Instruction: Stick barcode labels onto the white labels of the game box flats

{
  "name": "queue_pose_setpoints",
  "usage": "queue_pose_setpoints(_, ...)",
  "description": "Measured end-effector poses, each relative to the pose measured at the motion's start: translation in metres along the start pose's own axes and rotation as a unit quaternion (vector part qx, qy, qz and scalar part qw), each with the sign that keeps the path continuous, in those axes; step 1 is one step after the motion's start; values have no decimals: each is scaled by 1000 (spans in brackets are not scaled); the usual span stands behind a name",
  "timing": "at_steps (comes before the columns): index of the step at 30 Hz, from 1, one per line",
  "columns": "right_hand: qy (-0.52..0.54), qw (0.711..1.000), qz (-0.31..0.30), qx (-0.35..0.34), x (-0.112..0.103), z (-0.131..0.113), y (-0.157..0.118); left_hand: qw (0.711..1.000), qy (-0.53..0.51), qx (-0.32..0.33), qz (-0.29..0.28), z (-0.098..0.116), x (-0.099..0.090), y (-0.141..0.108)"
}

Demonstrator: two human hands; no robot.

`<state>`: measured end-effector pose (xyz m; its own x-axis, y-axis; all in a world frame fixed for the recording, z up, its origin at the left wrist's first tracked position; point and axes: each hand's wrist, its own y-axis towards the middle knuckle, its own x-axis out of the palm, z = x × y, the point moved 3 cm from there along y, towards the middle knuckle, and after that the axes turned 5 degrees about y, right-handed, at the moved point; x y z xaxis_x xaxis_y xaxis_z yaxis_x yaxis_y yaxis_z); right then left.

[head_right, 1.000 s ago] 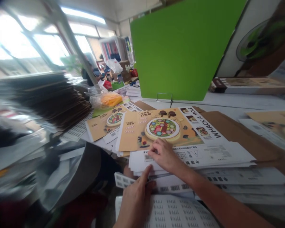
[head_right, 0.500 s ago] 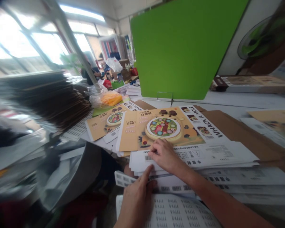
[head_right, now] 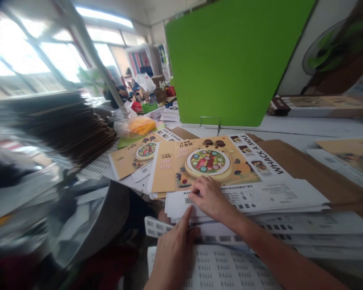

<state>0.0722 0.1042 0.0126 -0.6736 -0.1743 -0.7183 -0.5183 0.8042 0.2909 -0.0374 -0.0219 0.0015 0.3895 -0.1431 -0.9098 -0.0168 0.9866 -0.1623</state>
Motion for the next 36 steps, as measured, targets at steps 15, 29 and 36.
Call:
queue_pose_setpoints(15,-45,999,-1,15,0,-2,-3,999,25,-12,-17,4,-10,4)
queue_pose_setpoints(29,-221,970,101,10,-6,15,-8,998,-36,35,24,3,1,-11)
queue_pose_setpoints(36,-79,986,93,-110,-48,2,-70,990,-111,65,62,7,7,-10)
